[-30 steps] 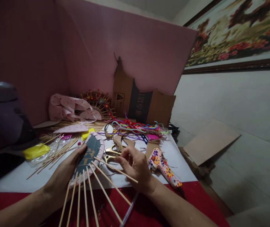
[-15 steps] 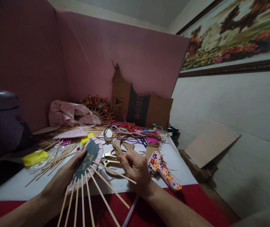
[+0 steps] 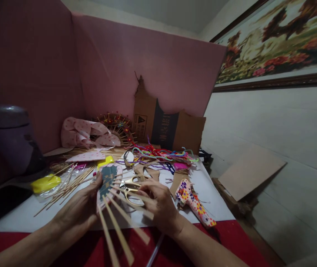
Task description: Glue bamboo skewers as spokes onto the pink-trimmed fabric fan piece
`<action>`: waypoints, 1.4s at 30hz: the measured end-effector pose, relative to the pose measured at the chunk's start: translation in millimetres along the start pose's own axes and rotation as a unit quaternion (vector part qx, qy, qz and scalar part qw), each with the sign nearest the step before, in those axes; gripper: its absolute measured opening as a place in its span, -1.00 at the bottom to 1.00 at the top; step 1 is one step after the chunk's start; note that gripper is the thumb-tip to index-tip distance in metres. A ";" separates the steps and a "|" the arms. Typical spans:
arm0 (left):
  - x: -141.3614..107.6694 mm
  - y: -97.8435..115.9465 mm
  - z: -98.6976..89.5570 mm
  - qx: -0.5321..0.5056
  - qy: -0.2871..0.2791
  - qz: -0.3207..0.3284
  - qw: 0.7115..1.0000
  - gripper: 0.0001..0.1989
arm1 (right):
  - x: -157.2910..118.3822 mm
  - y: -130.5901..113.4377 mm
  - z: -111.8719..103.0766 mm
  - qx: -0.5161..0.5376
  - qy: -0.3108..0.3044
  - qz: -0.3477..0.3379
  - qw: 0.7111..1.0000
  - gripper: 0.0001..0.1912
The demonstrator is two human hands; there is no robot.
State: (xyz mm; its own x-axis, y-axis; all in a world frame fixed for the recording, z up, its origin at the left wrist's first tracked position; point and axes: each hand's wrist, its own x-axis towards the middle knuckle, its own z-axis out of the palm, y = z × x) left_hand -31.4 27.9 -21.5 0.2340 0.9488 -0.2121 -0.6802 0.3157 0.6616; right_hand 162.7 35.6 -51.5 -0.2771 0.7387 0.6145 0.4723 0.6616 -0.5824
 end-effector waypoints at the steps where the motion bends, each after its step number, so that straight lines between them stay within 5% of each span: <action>1: 1.2 1.0 -1.6 -0.002 0.008 0.009 1.000 -0.82 | -0.9 1.2 0.5 -0.003 -0.007 -0.006 1.000 -0.85; 6: 1.6 3.9 -4.1 0.008 0.037 0.026 0.999 -0.87 | -3.2 -3.9 -0.5 -0.009 -0.021 -0.010 1.000 -0.86; 11: -0.4 -4.1 -4.5 -0.009 0.010 0.008 1.000 -0.87 | -1.0 -19.5 -1.9 -0.020 -0.148 0.009 0.989 -0.77; 13: -0.7 -9.0 -4.8 -0.016 -0.004 0.000 1.000 -0.88 | -0.7 -23.2 0.0 -0.009 -0.153 0.015 0.988 -0.72; 18: -1.0 -19.9 -3.2 -0.008 -0.035 -0.012 0.999 -0.85 | -0.7 -26.5 7.9 0.092 -0.119 0.083 0.985 -0.71; 26: 1.1 -27.2 -4.3 0.082 -0.060 -0.055 0.993 -0.72 | -1.6 -21.1 13.1 0.248 -0.023 0.247 0.936 -0.60; 36: -1.9 -27.4 -1.4 0.178 -0.107 -0.026 0.978 -0.78 | 9.1 -12.2 6.3 0.319 0.104 0.269 0.903 -0.63; 42: 0.1 -26.6 -2.9 0.191 -0.134 -0.043 0.971 -0.82 | 12.1 0.4 0.9 0.342 0.114 0.244 0.901 -0.66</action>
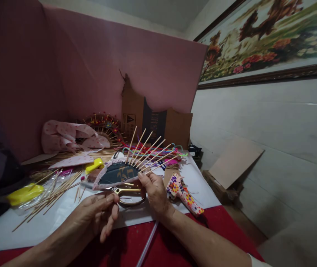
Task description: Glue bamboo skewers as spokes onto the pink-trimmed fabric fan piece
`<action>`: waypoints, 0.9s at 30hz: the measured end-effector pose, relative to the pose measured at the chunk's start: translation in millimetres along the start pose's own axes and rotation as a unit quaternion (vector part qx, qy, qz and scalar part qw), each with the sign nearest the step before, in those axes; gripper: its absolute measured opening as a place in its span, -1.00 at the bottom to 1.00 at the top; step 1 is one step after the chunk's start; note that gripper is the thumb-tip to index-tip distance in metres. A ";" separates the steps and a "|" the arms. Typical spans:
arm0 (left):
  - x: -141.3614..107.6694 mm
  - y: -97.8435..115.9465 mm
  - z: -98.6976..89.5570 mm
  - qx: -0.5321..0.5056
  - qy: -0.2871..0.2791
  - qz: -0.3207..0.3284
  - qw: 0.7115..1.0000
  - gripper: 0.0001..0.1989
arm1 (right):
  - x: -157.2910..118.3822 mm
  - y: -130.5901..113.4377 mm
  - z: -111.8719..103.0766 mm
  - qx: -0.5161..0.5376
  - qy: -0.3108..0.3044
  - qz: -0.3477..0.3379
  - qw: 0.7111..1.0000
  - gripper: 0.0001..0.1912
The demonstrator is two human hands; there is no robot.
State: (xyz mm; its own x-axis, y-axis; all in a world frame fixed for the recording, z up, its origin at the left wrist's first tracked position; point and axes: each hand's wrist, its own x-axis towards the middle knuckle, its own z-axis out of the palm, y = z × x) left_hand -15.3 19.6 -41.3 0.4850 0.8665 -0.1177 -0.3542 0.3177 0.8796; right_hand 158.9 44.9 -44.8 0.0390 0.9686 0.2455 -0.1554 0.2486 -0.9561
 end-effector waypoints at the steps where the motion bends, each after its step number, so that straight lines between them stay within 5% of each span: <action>1: -0.7 0.0 0.3 -0.002 -0.007 -0.003 1.000 -0.82 | 0.3 1.0 -1.0 0.003 -0.003 -0.004 1.000 -0.67; 9: -0.2 -8.5 -8.2 -0.021 -0.017 0.001 1.000 -0.83 | -1.5 7.4 -4.9 0.016 -0.024 -0.020 0.999 -0.68; 18: -4.1 -5.3 -5.3 0.000 -0.068 -0.071 0.995 -0.74 | -1.8 7.9 -5.6 0.023 -0.021 -0.014 0.999 -0.70; 27: -6.8 -3.7 -0.7 0.025 -0.058 -0.047 0.997 -0.80 | -4.6 6.2 -5.2 0.022 -0.013 -0.017 1.000 -0.68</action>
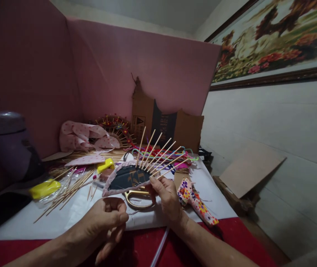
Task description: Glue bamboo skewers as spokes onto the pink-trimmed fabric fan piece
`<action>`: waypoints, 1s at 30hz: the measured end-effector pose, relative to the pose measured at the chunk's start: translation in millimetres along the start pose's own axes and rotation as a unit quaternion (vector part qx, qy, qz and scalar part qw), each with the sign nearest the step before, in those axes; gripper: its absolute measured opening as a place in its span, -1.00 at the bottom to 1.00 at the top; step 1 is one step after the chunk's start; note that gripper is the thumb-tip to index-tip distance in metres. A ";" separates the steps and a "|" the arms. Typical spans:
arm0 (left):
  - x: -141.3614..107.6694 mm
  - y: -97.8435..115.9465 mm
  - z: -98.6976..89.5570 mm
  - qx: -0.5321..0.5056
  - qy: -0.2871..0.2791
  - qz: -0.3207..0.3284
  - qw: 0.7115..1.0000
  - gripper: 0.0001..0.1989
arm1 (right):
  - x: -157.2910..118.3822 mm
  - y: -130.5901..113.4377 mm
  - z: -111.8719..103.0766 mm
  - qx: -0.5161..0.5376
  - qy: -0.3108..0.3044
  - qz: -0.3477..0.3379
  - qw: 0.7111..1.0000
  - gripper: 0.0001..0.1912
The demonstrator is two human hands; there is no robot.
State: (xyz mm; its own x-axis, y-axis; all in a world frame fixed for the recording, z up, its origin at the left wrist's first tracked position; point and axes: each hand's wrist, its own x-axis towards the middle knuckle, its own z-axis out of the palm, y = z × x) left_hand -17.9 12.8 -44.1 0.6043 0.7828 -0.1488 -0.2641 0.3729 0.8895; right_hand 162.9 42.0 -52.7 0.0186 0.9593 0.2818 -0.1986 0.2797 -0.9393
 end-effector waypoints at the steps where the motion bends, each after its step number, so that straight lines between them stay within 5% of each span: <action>1: 0.3 -0.5 0.1 0.002 0.007 0.003 1.000 -0.79 | -0.3 -0.4 0.4 0.001 0.002 0.000 1.000 -0.68; 11: 1.7 -0.7 -1.6 0.019 0.051 -0.009 0.999 -0.83 | -2.6 2.2 -1.7 0.011 0.016 0.009 1.000 -0.70; 21: 4.2 -5.4 -5.1 -0.036 -0.017 0.064 0.997 -0.83 | -6.3 -6.9 3.2 -0.001 0.036 0.013 0.999 -0.71; 30: 3.8 -8.3 -6.8 -0.050 -0.036 0.059 0.996 -0.79 | -7.2 -25.8 16.4 -0.043 0.060 0.000 0.997 -0.74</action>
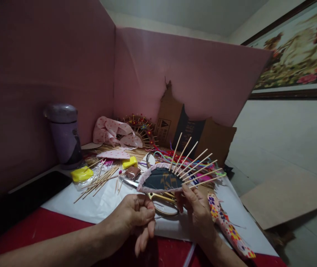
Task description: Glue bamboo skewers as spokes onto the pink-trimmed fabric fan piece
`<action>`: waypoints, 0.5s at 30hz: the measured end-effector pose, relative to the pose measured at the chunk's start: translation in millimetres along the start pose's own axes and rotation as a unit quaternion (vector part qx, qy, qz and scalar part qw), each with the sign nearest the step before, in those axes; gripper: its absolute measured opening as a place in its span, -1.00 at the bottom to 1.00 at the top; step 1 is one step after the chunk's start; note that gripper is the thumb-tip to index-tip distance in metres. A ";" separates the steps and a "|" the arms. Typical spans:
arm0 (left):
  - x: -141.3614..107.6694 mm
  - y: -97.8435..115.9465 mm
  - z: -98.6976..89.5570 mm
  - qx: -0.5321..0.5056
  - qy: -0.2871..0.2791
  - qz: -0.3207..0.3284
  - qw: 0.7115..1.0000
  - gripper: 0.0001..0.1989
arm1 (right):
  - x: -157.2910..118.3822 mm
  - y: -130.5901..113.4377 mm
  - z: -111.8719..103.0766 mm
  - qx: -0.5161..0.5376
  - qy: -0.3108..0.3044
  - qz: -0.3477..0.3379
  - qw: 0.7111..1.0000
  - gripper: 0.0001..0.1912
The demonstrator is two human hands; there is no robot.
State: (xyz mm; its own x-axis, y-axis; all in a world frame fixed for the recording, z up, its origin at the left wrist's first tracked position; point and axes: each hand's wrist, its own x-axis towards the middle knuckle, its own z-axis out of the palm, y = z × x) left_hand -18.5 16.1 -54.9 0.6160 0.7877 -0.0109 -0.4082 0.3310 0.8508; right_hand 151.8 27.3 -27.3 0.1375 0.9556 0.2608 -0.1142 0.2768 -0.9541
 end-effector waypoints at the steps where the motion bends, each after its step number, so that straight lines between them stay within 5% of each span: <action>1: -0.2 -0.7 -0.2 -0.006 -0.005 -0.001 1.000 -0.79 | -0.3 -1.7 0.6 -0.004 0.000 -0.005 1.000 -0.73; 15: -5.0 6.8 3.9 0.012 -0.032 -0.072 0.997 -0.72 | 3.9 16.0 -8.1 0.095 0.051 0.026 0.994 -0.73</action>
State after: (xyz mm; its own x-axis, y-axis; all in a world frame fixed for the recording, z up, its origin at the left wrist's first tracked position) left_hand -21.7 12.3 -47.1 0.7092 0.6976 -0.1015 -0.2964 0.4258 0.8549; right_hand 158.5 34.6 -42.8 0.2252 0.9564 0.1862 -0.3067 0.2510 -0.9181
